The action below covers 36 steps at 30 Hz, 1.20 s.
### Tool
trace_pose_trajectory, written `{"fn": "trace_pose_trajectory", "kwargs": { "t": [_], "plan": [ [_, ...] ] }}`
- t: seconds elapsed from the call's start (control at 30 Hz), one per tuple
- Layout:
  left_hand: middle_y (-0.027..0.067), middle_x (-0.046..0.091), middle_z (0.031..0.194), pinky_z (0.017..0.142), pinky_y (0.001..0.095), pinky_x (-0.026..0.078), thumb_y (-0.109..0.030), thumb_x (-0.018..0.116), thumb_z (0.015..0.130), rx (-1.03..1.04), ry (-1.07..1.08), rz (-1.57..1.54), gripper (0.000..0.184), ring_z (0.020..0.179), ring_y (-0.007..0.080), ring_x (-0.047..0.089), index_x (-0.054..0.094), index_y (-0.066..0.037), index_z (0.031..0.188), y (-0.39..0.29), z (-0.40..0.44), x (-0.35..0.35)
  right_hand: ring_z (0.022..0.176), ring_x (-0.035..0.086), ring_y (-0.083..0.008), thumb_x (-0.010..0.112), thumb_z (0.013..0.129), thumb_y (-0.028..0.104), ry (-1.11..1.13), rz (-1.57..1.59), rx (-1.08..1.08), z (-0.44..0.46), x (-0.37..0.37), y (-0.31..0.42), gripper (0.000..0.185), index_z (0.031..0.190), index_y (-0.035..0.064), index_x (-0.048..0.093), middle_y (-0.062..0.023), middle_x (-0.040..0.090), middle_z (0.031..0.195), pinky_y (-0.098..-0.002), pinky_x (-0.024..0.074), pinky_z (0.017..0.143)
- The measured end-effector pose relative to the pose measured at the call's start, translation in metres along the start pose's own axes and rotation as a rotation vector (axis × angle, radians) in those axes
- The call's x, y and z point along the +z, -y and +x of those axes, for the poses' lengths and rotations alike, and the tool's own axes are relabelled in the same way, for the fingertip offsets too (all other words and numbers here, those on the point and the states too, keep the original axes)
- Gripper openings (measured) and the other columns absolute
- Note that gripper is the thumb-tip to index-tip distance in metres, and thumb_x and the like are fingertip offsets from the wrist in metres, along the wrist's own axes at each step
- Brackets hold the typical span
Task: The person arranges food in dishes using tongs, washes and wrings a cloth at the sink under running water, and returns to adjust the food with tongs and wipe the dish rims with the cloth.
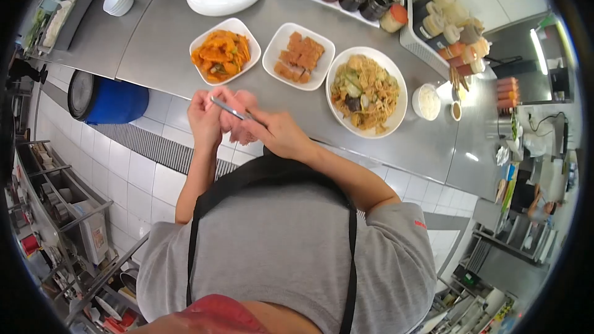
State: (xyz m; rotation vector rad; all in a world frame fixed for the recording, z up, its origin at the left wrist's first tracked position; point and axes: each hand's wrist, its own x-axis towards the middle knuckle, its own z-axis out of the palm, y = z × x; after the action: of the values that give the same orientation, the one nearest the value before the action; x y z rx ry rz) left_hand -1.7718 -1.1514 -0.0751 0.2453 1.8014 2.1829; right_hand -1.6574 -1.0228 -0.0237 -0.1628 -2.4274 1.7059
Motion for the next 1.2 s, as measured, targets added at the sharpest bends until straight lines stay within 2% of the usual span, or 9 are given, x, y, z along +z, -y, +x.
{"fn": "trace_pose_trajectory", "kwargs": {
  "t": [0.17, 0.33, 0.47, 0.83, 0.93, 0.97, 1.03, 1.1, 1.2],
  "plan": [
    [-0.0007, 0.051, 0.072, 0.056, 0.0177, 0.041, 0.001, 0.058, 0.078, -0.038, -0.087, -0.27, 0.014, 0.067, 0.0041, 0.049, 0.045, -0.005, 0.08, -0.028, 0.011, -0.02, 0.068, 0.06, -0.0288, 0.057, 0.081, 0.041, 0.288, -0.361, 0.282, 0.024, -0.062, 0.031, 0.051, 0.117, 0.0058, 0.052, -0.0174, 0.061, 0.075, -0.0346, 0.0459, 0.064],
    [0.0033, 0.056, 0.08, 0.062, 0.0201, 0.045, 0.0, 0.058, 0.079, 0.025, 0.16, -0.04, 0.015, 0.071, 0.0063, 0.053, 0.045, -0.004, 0.086, -0.031, 0.002, -0.024, 0.061, 0.057, -0.0247, 0.062, 0.077, 0.042, 0.161, -0.844, -0.402, 0.071, -0.083, 0.0, 0.052, 0.115, 0.0079, 0.054, -0.0117, 0.059, 0.071, -0.0346, 0.0465, 0.057],
    [0.0055, 0.06, 0.081, 0.063, 0.0213, 0.046, -0.003, 0.06, 0.079, -0.004, 0.152, 0.152, 0.024, 0.074, 0.0084, 0.055, 0.049, -0.001, 0.099, -0.037, -0.005, -0.027, 0.08, 0.061, -0.029, 0.061, 0.073, 0.042, -0.178, -1.156, 0.108, 0.165, -0.165, 0.018, 0.052, 0.109, 0.0075, 0.049, -0.0147, 0.063, 0.084, -0.041, 0.0483, 0.067],
    [0.0092, 0.059, 0.093, 0.077, 0.0269, 0.045, -0.008, 0.07, 0.072, 0.046, 0.413, 0.344, 0.019, 0.09, 0.0163, 0.056, 0.064, -0.002, 0.089, -0.004, -0.023, 0.009, 0.1, 0.054, -0.0329, 0.057, 0.072, 0.032, 0.02, -1.638, 0.157, 0.278, -0.192, -0.107, 0.036, 0.094, 0.0047, 0.065, -0.017, 0.057, 0.105, -0.0429, 0.043, 0.086],
    [0.0087, 0.06, 0.095, 0.077, 0.0263, 0.045, -0.006, 0.066, 0.075, -0.091, 0.535, 0.208, 0.021, 0.088, 0.0148, 0.057, 0.062, 0.0, 0.094, -0.008, -0.029, 0.024, 0.1, 0.055, -0.0257, 0.058, 0.076, 0.037, 0.008, -1.605, 0.08, 0.256, -0.186, -0.073, 0.036, 0.094, 0.0071, 0.066, -0.0139, 0.06, 0.102, -0.0382, 0.0439, 0.083],
    [0.0085, 0.06, 0.096, 0.077, 0.026, 0.046, -0.006, 0.065, 0.077, -0.158, 0.575, 0.154, 0.021, 0.088, 0.0143, 0.057, 0.061, 0.001, 0.096, -0.01, -0.03, 0.031, 0.068, 0.061, -0.0321, 0.06, 0.071, 0.038, -0.046, -1.562, -0.215, 0.252, -0.193, -0.076, 0.036, 0.081, 0.0036, 0.066, -0.0182, 0.063, 0.075, -0.0406, 0.0481, 0.062],
    [0.0079, 0.06, 0.097, 0.077, 0.0256, 0.046, -0.005, 0.062, 0.079, -0.235, 0.6, 0.048, 0.023, 0.087, 0.0131, 0.057, 0.059, 0.002, 0.101, -0.016, -0.034, 0.045, 0.079, 0.061, -0.0353, 0.057, 0.074, 0.038, 0.128, -0.817, -0.163, 0.205, -0.18, -0.039, 0.033, 0.086, 0.0083, 0.068, -0.0186, 0.063, 0.094, -0.0407, 0.0487, 0.069],
    [0.0075, 0.06, 0.099, 0.079, 0.0258, 0.046, -0.002, 0.057, 0.081, -0.263, 0.636, -0.032, 0.026, 0.089, 0.0123, 0.056, 0.055, 0.002, 0.107, -0.023, -0.035, 0.057, 0.092, 0.056, -0.015, 0.057, 0.081, 0.035, 0.417, -0.381, 0.279, 0.123, -0.156, 0.011, 0.033, 0.1, 0.0098, 0.064, -0.0067, 0.062, 0.099, -0.0326, 0.0439, 0.081],
    [0.008, 0.059, 0.099, 0.08, 0.0258, 0.046, -0.001, 0.057, 0.081, -0.187, 0.521, -0.234, 0.025, 0.091, 0.0127, 0.055, 0.055, 0.002, 0.106, -0.025, -0.044, 0.084, 0.078, 0.057, -0.011, 0.054, 0.085, 0.025, 0.517, -0.023, 0.142, 0.026, -0.139, -0.019, 0.026, 0.1, 0.0057, 0.063, -0.0051, 0.064, 0.084, -0.0264, 0.0449, 0.072]
  ]
}}
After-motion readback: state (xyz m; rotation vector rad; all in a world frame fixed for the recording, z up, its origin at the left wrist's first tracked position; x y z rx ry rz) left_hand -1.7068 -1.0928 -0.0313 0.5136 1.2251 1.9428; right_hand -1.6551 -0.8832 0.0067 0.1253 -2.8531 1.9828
